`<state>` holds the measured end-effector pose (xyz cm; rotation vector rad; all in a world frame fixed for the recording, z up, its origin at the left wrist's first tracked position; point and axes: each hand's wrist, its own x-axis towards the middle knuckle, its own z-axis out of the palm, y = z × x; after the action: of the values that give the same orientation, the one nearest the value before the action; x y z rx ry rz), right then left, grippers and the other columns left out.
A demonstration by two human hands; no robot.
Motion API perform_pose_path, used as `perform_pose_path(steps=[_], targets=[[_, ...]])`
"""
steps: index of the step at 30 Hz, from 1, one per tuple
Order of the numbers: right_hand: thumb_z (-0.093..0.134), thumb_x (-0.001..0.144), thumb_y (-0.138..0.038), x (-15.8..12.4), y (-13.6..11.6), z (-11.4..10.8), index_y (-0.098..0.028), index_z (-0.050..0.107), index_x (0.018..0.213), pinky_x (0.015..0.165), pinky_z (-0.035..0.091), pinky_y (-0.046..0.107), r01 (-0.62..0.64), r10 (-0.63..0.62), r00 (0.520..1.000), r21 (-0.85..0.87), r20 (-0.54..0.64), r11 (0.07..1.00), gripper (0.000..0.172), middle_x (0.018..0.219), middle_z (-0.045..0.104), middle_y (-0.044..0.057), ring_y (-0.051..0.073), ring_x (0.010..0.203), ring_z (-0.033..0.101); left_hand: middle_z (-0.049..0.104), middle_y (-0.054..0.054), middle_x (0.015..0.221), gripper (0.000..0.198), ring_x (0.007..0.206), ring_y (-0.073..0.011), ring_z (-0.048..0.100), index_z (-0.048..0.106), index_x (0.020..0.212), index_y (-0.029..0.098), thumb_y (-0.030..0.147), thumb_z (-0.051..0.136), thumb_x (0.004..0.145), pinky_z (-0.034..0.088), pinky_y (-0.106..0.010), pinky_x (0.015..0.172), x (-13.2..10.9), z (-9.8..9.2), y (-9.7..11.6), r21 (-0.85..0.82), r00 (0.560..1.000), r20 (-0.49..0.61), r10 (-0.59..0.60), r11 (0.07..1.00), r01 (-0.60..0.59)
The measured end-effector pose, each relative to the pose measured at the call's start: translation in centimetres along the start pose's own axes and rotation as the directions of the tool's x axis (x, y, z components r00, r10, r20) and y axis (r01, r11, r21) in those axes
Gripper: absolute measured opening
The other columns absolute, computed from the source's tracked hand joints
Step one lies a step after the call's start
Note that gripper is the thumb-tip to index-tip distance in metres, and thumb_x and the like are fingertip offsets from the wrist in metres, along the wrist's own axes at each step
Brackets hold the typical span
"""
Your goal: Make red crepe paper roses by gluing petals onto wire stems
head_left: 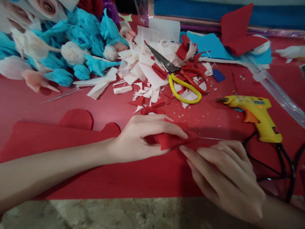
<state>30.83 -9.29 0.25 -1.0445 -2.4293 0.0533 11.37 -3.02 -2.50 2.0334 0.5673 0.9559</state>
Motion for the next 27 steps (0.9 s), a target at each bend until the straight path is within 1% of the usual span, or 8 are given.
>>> perform_pose_path(steps=[6, 9, 13, 17, 21, 23, 25, 27], targets=[[0.050, 0.080, -0.006, -0.3, 0.0, 0.3, -0.007, 0.058, 0.100, 0.058, 0.036, 0.031, -0.013, 0.013, 1.000, 0.024, -0.002, 1.000, 0.021, 0.074, 0.054, 0.003, 0.011, 0.063, 0.045, 0.069, -0.004, 0.090, 0.026, 0.082, -0.0124, 0.063, 0.061, 0.093, 0.017, 0.006, 0.064, 0.070, 0.052, -0.021, 0.076, -0.1, 0.0, 0.0, -0.012, 1.000, -0.006, 0.004, 1.000, -0.004], [0.050, 0.080, -0.006, -0.4, -0.1, 0.2, -0.006, 0.057, 0.101, 0.059, 0.037, 0.032, -0.023, 0.024, 1.000, 0.041, -0.008, 0.999, 0.023, 0.076, 0.054, 0.004, 0.012, 0.064, 0.046, 0.069, -0.003, 0.089, 0.027, 0.081, -0.0117, 0.063, 0.061, 0.094, 0.017, 0.006, 0.064, 0.069, 0.052, -0.021, 0.075, -0.1, 0.1, 0.0, -0.019, 1.000, -0.010, 0.004, 1.000, -0.004], [0.051, 0.080, -0.007, -0.4, -0.3, 0.3, -0.006, 0.057, 0.102, 0.058, 0.038, 0.031, -0.047, 0.049, 0.999, 0.065, -0.019, 0.997, 0.023, 0.076, 0.055, 0.005, 0.012, 0.064, 0.047, 0.069, -0.003, 0.088, 0.027, 0.079, -0.0126, 0.063, 0.061, 0.094, 0.019, 0.009, 0.064, 0.070, 0.052, -0.023, 0.075, -0.1, 0.1, 0.0, -0.003, 1.000, -0.021, 0.007, 1.000, -0.007], [0.051, 0.079, -0.007, -0.4, -0.3, 0.3, -0.006, 0.056, 0.104, 0.057, 0.039, 0.032, -0.047, 0.049, 0.999, 0.078, -0.022, 0.996, 0.026, 0.076, 0.055, 0.005, 0.013, 0.064, 0.047, 0.069, -0.003, 0.088, 0.027, 0.080, -0.0123, 0.063, 0.061, 0.094, 0.018, 0.008, 0.064, 0.069, 0.052, -0.021, 0.073, -0.1, 0.1, 0.0, -0.010, 1.000, -0.017, 0.011, 1.000, -0.011], [0.052, 0.077, -0.006, -0.1, -0.4, -0.4, -0.009, 0.059, 0.097, 0.054, 0.040, 0.030, -0.036, 0.037, 0.999, 0.070, -0.020, 0.997, 0.021, 0.070, 0.056, 0.003, 0.012, 0.060, 0.049, 0.069, -0.004, 0.089, 0.026, 0.080, -0.0133, 0.064, 0.061, 0.094, 0.018, 0.010, 0.064, 0.070, 0.053, -0.023, 0.074, -0.1, 0.1, 0.1, -0.007, 1.000, -0.011, 0.002, 1.000, -0.002], [0.056, 0.074, -0.006, 0.3, -0.4, -1.1, -0.011, 0.060, 0.090, 0.053, 0.040, 0.029, -0.037, 0.041, 0.998, 0.077, -0.054, 0.996, 0.017, 0.066, 0.056, 0.002, 0.011, 0.057, 0.050, 0.069, -0.004, 0.088, 0.025, 0.079, -0.0131, 0.064, 0.062, 0.094, 0.018, 0.010, 0.064, 0.070, 0.053, -0.023, 0.072, 0.0, 0.1, 0.1, -0.012, 1.000, -0.015, -0.004, 1.000, 0.003], [0.058, 0.073, -0.008, 0.8, -0.2, -1.6, -0.012, 0.059, 0.085, 0.054, 0.042, 0.028, -0.108, 0.116, 0.989, 0.087, -0.094, 0.990, 0.013, 0.067, 0.057, 0.003, 0.011, 0.059, 0.051, 0.070, -0.004, 0.087, 0.024, 0.078, -0.0124, 0.064, 0.062, 0.093, 0.018, 0.010, 0.064, 0.070, 0.053, -0.021, 0.072, -0.1, 0.1, 0.0, -0.025, 1.000, -0.022, -0.002, 1.000, 0.001], [0.058, 0.075, -0.012, 1.3, 0.2, -1.9, -0.013, 0.058, 0.089, 0.064, 0.047, 0.028, -0.258, 0.263, 0.960, 0.063, -0.097, 0.964, 0.015, 0.079, 0.059, 0.007, 0.014, 0.072, 0.056, 0.069, -0.004, 0.088, 0.024, 0.079, -0.0117, 0.063, 0.061, 0.092, 0.017, 0.009, 0.064, 0.070, 0.052, -0.020, 0.073, -0.1, 0.1, 0.0, -0.041, 1.000, -0.015, 0.010, 0.999, -0.010]])
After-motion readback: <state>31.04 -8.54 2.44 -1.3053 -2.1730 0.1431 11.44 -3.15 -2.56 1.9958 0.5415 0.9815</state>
